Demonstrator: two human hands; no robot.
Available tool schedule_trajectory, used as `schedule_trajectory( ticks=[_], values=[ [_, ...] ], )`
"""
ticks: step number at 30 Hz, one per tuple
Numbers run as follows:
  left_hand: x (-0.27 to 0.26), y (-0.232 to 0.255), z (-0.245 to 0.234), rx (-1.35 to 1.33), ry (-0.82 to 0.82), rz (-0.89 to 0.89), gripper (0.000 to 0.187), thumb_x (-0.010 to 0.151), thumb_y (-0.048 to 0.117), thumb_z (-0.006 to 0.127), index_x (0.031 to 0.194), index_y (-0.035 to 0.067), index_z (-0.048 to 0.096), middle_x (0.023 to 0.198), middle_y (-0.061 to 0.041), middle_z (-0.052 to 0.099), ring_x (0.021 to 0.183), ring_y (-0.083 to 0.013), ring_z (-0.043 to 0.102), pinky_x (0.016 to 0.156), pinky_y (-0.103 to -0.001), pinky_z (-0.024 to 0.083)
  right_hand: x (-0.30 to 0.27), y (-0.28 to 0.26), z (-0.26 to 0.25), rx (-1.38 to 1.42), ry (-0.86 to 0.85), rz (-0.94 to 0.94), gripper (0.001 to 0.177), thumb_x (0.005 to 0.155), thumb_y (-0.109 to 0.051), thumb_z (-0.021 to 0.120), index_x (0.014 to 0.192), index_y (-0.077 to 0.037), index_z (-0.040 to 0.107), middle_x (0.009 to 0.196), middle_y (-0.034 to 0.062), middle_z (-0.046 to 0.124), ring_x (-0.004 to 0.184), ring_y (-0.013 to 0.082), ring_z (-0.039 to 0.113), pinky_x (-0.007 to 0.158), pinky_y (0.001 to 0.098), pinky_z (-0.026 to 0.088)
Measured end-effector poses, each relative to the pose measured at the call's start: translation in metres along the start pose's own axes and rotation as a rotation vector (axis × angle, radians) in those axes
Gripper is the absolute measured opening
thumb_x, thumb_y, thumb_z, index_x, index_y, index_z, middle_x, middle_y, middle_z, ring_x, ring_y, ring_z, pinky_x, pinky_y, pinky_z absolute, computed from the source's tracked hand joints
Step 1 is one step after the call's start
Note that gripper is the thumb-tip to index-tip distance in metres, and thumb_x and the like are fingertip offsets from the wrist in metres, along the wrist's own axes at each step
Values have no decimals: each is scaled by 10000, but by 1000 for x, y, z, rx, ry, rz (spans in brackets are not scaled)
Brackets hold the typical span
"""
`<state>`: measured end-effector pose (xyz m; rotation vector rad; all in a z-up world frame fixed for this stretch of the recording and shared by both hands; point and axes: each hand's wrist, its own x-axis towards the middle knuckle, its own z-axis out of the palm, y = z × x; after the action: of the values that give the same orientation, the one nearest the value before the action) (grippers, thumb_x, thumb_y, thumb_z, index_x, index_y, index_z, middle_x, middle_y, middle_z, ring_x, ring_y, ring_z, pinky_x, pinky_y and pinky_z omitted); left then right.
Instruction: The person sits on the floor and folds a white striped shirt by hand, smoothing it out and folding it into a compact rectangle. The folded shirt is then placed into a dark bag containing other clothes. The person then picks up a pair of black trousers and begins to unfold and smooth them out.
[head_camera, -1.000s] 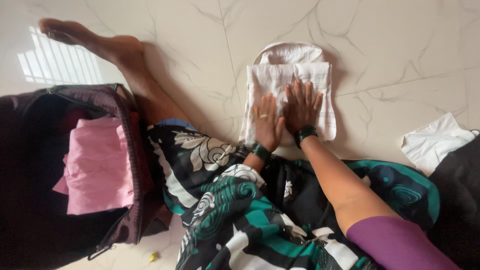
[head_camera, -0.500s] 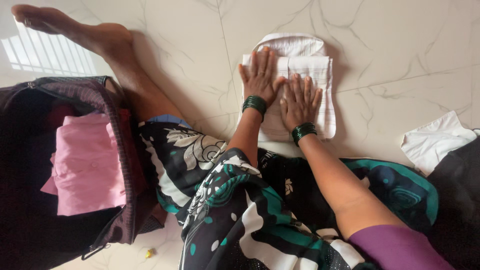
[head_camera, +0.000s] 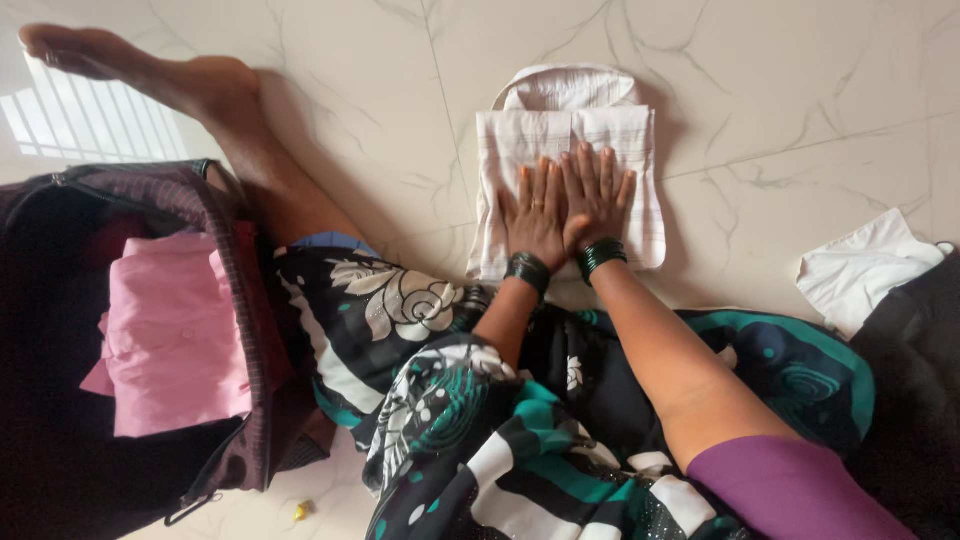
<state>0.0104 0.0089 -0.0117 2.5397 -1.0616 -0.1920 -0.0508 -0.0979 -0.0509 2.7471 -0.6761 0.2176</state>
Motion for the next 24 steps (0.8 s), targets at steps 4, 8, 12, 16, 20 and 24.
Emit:
schedule_trajectory(
  ticks=[4, 8, 12, 16, 20, 24],
  values=[
    [19, -25, -23, 174, -299, -155, 893, 952, 771, 201, 1662, 249, 60, 1739, 26, -10, 1600, -244, -34, 1234, -622, -48, 8, 0, -30, 554, -218, 70, 630, 1046, -380, 488, 1646, -237, 360, 1751, 33, 173, 1607, 327, 62, 1241, 659, 0],
    [34, -44, -29, 237, -235, -255, 838, 993, 728, 210, 1670, 255, 69, 1742, 20, -20, 1596, -256, -31, 1234, -638, -32, 9, 5, -52, 554, -213, 42, 633, 1051, -373, 504, 1648, -220, 358, 1750, 46, 174, 1605, 339, 59, 1233, 660, -14],
    [49, -92, -50, 208, -177, -564, 829, 1020, 687, 282, 1656, 199, 70, 1732, -42, -28, 1593, -295, -28, 1222, -653, -30, 13, 3, -60, 577, -211, 49, 644, 1039, -372, 516, 1640, -206, 353, 1746, 48, 182, 1598, 346, 58, 1223, 664, -14],
    [18, -74, -51, 338, 83, -435, 827, 1063, 636, 354, 1672, 137, 101, 1759, -44, 25, 1626, -319, -8, 1223, -687, -34, 11, 0, -55, 560, -228, 80, 655, 1030, -362, 489, 1651, -208, 347, 1756, 36, 181, 1612, 335, 63, 1238, 655, -14],
    [-14, -4, -20, 105, -206, 70, 891, 961, 719, 349, 1653, 196, 143, 1735, -12, 84, 1606, -274, 40, 1232, -666, -23, 14, 3, -41, 563, -234, 88, 688, 1004, -397, 475, 1649, -216, 317, 1743, 26, 179, 1601, 327, 62, 1226, 655, -26],
    [-4, -20, -15, -42, -56, -21, 918, 971, 757, 294, 1647, 171, 91, 1730, -26, 50, 1595, -287, 36, 1264, -589, 19, 9, 2, -38, 570, -207, 67, 628, 1087, -395, 453, 1673, -230, 298, 1766, 26, 165, 1622, 324, 64, 1253, 640, -28]
  ],
)
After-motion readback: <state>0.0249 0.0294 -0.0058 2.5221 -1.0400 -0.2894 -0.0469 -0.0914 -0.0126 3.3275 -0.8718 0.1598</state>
